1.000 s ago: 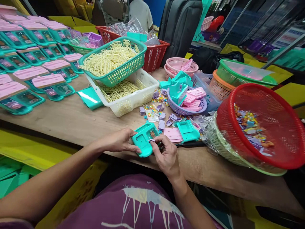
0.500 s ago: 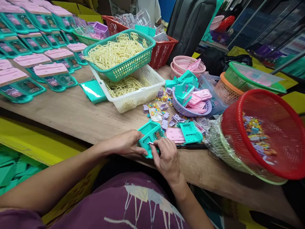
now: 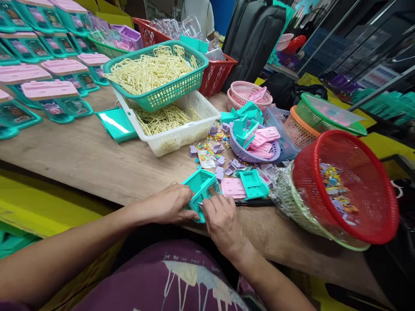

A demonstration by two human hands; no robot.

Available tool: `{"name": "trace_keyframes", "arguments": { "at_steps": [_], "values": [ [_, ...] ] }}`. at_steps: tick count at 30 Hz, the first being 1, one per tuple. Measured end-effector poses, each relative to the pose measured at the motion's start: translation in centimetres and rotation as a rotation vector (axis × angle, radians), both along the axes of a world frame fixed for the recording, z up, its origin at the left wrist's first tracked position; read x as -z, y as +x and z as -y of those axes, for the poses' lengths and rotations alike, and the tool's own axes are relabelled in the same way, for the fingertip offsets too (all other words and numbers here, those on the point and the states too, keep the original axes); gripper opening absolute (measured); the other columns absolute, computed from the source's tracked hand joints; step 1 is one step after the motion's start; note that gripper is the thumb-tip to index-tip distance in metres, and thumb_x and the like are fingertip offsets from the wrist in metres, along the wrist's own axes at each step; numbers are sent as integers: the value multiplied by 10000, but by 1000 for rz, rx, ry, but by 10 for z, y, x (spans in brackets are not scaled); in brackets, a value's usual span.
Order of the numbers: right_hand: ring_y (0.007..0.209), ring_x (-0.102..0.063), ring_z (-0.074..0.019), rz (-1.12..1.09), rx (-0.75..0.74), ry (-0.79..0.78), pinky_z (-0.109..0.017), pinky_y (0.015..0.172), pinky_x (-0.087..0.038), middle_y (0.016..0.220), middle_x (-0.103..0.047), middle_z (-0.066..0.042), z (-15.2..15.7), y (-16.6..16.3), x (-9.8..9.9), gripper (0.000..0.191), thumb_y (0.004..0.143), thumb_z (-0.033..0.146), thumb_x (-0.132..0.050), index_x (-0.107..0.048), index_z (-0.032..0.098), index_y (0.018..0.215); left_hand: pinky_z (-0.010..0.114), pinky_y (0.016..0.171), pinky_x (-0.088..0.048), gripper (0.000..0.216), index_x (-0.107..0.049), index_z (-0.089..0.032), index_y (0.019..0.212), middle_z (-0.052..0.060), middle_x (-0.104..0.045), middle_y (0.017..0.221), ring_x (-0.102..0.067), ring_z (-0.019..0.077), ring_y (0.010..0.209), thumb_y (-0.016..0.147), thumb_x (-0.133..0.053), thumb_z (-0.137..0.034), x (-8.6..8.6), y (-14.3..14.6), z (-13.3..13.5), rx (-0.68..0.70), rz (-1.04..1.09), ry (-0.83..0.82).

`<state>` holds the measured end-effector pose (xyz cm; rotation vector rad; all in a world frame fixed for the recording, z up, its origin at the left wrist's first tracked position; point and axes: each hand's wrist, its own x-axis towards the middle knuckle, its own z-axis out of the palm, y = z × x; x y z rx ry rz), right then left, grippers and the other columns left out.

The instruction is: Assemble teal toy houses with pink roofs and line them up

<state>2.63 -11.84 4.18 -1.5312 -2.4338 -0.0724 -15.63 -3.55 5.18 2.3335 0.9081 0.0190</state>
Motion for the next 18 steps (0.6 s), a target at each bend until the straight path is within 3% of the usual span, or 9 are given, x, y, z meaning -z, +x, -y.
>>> {"name": "trace_keyframes", "arguments": {
  "at_steps": [12,18],
  "values": [
    [752,-449,-233,125,-2,-6,-376,705,-283,750,-572,-47,-1,-6,-9,139,879,99,-539,-535,195,779,275,665,-422,303,-612,-140,749,65,-650,785,-590,172,682,863,-640,-420,-11,6,6,72,-117,90],
    [792,-493,-204,-22,29,-11,-357,730,-308,789,-594,-40,-3,2,-3,186,964,246,-518,-585,190,800,224,554,-364,348,-614,-138,706,41,-651,719,-544,122,592,838,-658,-457,-16,7,5,2,-108,-10]
  ]
}}
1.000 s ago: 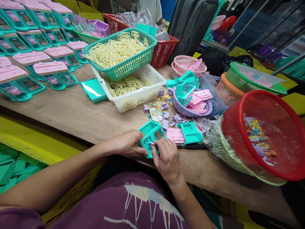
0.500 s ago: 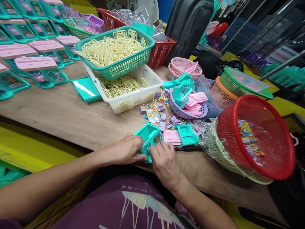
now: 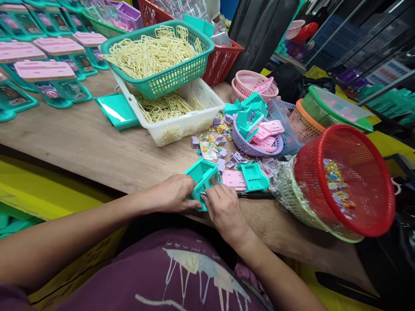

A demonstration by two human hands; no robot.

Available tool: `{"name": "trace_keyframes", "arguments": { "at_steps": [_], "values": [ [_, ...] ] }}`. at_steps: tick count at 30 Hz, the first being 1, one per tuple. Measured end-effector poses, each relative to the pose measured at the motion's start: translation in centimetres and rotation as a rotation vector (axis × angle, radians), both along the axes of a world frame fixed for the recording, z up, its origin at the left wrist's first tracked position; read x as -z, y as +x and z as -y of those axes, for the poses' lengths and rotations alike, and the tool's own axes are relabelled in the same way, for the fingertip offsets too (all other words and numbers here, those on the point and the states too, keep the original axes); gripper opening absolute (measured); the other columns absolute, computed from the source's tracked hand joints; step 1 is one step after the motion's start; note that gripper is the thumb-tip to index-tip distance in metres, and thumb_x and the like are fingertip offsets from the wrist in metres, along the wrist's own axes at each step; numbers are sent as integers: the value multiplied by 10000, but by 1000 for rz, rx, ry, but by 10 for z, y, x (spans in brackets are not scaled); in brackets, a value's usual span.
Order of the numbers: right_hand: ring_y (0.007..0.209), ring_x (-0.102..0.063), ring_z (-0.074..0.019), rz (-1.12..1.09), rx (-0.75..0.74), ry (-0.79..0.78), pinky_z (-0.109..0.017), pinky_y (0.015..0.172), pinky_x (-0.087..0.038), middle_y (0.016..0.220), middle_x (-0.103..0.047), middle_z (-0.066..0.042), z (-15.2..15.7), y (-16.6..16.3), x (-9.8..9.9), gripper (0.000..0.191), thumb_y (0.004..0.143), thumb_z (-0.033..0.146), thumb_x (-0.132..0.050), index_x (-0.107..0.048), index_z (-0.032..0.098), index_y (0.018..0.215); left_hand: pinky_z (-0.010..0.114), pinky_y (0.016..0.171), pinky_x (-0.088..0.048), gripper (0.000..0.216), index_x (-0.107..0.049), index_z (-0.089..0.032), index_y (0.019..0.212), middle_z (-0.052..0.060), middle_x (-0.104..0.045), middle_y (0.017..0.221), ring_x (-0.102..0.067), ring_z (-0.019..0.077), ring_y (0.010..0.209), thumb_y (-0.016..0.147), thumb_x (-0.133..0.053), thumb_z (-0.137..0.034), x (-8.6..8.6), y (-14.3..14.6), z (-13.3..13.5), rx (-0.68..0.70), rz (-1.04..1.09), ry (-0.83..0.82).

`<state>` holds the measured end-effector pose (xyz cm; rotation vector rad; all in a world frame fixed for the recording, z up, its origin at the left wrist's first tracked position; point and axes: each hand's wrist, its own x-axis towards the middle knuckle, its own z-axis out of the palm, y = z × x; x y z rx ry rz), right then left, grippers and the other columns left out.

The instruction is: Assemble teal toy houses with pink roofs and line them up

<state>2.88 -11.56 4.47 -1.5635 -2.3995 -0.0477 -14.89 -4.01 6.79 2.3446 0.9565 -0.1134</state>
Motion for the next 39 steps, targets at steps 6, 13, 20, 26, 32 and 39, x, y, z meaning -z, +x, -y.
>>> {"name": "trace_keyframes", "arguments": {
  "at_steps": [6,13,20,26,32,39],
  "values": [
    [832,-533,-179,-485,79,-123,-318,744,-405,863,-608,-53,2,15,-10,149,967,225,-516,-651,185,916,239,490,-276,347,-608,-147,667,14,-610,599,-468,107,503,825,-646,-453,0,0,4,-123,11,-12],
    [891,-607,-151,-1043,163,-146,-298,814,-477,923,-658,-15,2,-4,10,83,913,248,-623,-668,235,981,251,489,-237,361,-574,-161,597,0,-554,538,-422,109,489,799,-637,-453,6,2,4,-137,39,10],
    [700,-550,-118,-975,243,-56,-261,642,-449,793,-600,9,10,-11,32,29,884,225,-651,-647,221,912,243,496,-223,362,-533,-159,618,3,-560,573,-418,102,507,812,-599,-458,9,1,3,-157,44,-42],
    [814,-611,-144,-992,206,32,-308,764,-488,847,-656,-3,11,-13,34,41,875,209,-668,-654,227,909,241,496,-223,366,-506,-168,627,-6,-527,564,-380,98,504,824,-560,-473,13,-1,4,-162,69,-61],
    [740,-546,-131,-924,228,21,-285,717,-455,751,-586,15,8,-16,34,49,880,245,-668,-639,217,852,231,494,-234,344,-496,-167,623,-8,-521,570,-370,94,513,825,-556,-439,11,0,4,-168,55,-72],
    [809,-569,-153,-891,275,-39,-298,747,-464,861,-626,-24,14,-10,35,18,918,219,-586,-584,202,914,220,497,-272,357,-540,-160,607,-10,-563,572,-416,94,512,819,-614,-438,7,-2,3,-165,103,-134]
  ]
}}
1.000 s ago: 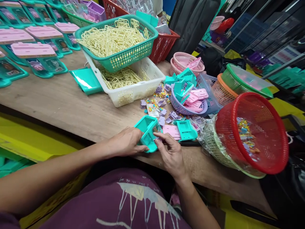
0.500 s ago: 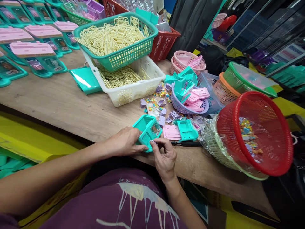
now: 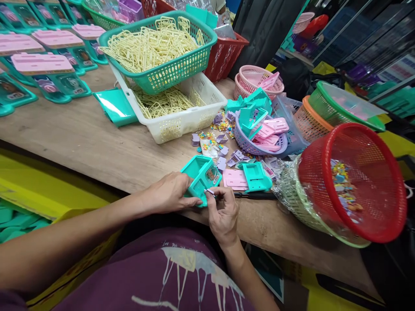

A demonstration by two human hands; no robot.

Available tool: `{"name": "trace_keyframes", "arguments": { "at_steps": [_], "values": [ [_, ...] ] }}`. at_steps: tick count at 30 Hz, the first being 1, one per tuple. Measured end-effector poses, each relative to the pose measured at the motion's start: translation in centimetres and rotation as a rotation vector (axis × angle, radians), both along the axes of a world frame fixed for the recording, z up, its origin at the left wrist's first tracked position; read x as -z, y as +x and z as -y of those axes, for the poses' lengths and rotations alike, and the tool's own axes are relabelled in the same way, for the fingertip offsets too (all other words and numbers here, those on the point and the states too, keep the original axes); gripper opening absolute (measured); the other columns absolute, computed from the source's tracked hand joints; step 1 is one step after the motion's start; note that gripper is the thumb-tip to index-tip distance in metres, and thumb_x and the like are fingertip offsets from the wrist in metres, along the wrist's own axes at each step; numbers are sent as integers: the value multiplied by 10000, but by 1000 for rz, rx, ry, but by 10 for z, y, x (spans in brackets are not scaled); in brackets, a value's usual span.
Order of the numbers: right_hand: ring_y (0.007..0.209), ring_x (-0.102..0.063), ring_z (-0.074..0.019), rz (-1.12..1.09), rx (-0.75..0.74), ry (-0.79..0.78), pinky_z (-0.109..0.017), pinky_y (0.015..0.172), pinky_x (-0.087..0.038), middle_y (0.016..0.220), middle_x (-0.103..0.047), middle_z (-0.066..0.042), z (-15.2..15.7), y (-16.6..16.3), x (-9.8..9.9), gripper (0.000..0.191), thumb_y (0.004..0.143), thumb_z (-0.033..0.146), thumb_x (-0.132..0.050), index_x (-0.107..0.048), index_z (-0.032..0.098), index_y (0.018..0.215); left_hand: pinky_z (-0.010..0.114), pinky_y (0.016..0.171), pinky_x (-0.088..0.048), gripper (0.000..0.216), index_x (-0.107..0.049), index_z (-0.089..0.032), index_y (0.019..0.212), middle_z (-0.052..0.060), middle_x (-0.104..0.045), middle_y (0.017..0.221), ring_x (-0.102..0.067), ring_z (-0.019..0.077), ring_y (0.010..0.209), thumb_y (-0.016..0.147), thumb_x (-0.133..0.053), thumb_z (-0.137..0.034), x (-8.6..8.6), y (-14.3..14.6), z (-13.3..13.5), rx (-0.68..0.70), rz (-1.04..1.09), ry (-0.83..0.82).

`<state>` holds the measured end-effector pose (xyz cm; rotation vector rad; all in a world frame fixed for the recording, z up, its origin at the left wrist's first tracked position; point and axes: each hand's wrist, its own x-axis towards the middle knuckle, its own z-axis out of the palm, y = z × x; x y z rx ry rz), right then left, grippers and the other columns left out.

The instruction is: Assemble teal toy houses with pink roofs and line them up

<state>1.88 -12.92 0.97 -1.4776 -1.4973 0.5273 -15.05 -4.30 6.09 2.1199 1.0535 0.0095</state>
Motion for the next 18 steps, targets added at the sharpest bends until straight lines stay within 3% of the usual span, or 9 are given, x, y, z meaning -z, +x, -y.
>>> {"name": "trace_keyframes", "arguments": {
  "at_steps": [5,14,18],
  "values": [
    [825,-538,-175,190,1,106,-322,767,-438,837,-651,-27,-7,0,-3,53,936,184,-559,-604,208,923,220,562,-356,326,-583,-155,654,20,-641,666,-508,116,573,823,-644,-428,1,2,1,-8,-38,36],
    [795,-536,-188,442,-5,177,-351,783,-364,820,-681,-28,-7,-3,-6,13,928,198,-590,-596,206,937,247,583,-383,324,-597,-157,696,38,-646,699,-547,146,609,854,-625,-439,1,5,4,53,-121,128],
    [799,-516,-207,589,-62,163,-375,792,-347,805,-676,-46,-6,2,-11,64,940,165,-539,-589,197,965,265,684,-442,296,-617,-153,724,67,-670,789,-598,173,714,872,-623,-410,6,4,5,110,-78,187]
  ]
}}
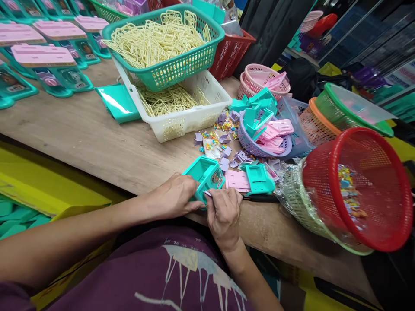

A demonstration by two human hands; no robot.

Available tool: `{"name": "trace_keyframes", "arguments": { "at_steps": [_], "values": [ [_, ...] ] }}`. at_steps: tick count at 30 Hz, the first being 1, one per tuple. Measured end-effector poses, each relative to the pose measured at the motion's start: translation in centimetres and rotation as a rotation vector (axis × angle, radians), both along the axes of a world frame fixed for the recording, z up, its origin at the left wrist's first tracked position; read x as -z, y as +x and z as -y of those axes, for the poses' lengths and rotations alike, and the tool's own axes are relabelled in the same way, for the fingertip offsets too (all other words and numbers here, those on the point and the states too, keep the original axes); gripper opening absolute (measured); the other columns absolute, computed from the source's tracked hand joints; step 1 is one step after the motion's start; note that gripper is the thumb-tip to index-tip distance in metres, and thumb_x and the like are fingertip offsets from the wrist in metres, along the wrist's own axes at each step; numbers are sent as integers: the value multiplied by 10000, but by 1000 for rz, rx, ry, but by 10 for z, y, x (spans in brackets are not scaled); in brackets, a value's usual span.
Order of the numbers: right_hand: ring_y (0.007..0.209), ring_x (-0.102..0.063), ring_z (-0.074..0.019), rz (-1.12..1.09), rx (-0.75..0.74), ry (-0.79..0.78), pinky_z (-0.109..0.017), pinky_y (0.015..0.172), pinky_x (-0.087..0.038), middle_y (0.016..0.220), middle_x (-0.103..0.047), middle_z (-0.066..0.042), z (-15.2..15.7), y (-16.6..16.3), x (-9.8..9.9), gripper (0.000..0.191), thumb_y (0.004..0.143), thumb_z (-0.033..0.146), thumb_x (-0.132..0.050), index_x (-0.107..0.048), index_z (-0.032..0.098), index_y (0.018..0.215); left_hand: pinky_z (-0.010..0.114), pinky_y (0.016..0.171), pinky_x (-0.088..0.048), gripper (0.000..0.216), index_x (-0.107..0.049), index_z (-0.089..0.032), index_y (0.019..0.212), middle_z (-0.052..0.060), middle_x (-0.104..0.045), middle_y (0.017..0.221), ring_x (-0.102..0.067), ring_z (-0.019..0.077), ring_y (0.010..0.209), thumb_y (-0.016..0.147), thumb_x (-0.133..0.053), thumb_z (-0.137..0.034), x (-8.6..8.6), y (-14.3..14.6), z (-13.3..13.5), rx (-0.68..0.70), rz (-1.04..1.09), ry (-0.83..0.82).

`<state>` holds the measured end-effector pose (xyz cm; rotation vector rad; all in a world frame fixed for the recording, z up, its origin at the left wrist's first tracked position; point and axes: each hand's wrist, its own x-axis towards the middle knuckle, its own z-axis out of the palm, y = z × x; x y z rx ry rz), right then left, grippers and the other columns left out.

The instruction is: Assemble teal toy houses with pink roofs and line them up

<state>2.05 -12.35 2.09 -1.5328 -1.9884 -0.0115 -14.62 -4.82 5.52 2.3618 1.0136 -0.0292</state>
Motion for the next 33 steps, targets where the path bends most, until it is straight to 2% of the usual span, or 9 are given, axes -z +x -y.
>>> {"name": "trace_keyframes", "arguments": {
  "at_steps": [9,12,15,17,21,24,27,30,33],
  "values": [
    [779,-520,-210,35,-58,-59,-404,847,-380,768,-660,-50,1,2,-2,124,937,134,-490,-598,195,946,362,795,-476,225,-642,-132,810,120,-688,881,-641,255,857,866,-637,-350,-6,9,4,56,-87,27],
    [798,-555,-193,-26,-106,-107,-418,914,-365,792,-676,-26,-3,11,-8,79,937,184,-538,-612,210,940,338,757,-474,239,-638,-145,806,100,-687,852,-641,236,820,864,-632,-377,-4,6,6,28,-47,30],
    [801,-578,-170,-193,-164,-213,-340,823,-413,807,-670,-12,-21,31,-15,116,955,265,-533,-626,217,906,317,756,-465,265,-645,-167,828,84,-692,854,-643,217,814,882,-595,-421,0,-2,7,-6,-64,44],
    [843,-583,-182,-228,-35,-215,-321,781,-428,860,-668,-40,-41,43,-14,181,966,321,-510,-634,207,903,329,751,-457,306,-648,-172,831,95,-693,869,-646,228,820,903,-547,-452,1,-8,7,-47,-107,91],
    [949,-584,-271,27,213,-230,-379,808,-444,981,-655,-130,-83,48,3,307,878,427,-634,-645,181,1062,361,711,-438,364,-640,-165,828,115,-688,844,-651,272,825,923,-478,-477,0,-11,6,-111,-186,205],
    [897,-619,-285,127,272,-346,-385,755,-468,993,-658,-168,-101,43,13,260,880,319,-623,-629,152,1078,354,705,-430,336,-641,-168,814,104,-694,831,-654,271,840,920,-489,-448,-2,-7,6,-117,-196,234],
    [833,-657,-224,-71,171,-404,-335,731,-498,980,-688,-116,-101,45,12,229,877,204,-580,-603,169,1102,334,704,-423,312,-645,-169,814,98,-703,838,-653,252,837,907,-519,-440,-3,-7,8,-144,-184,239],
    [773,-675,-158,-425,-64,-511,-274,687,-520,912,-711,-47,-91,49,11,264,916,269,-537,-560,189,1167,322,709,-423,327,-645,-184,839,87,-712,857,-651,234,819,909,-510,-474,-2,-16,8,-158,-170,218],
    [835,-666,-164,-403,-132,-519,-292,735,-521,983,-706,-68,-84,49,17,239,893,259,-575,-600,179,1118,339,698,-423,333,-636,-185,824,91,-709,836,-656,256,808,913,-496,-474,-1,-26,7,-176,-223,225]
  ]
}}
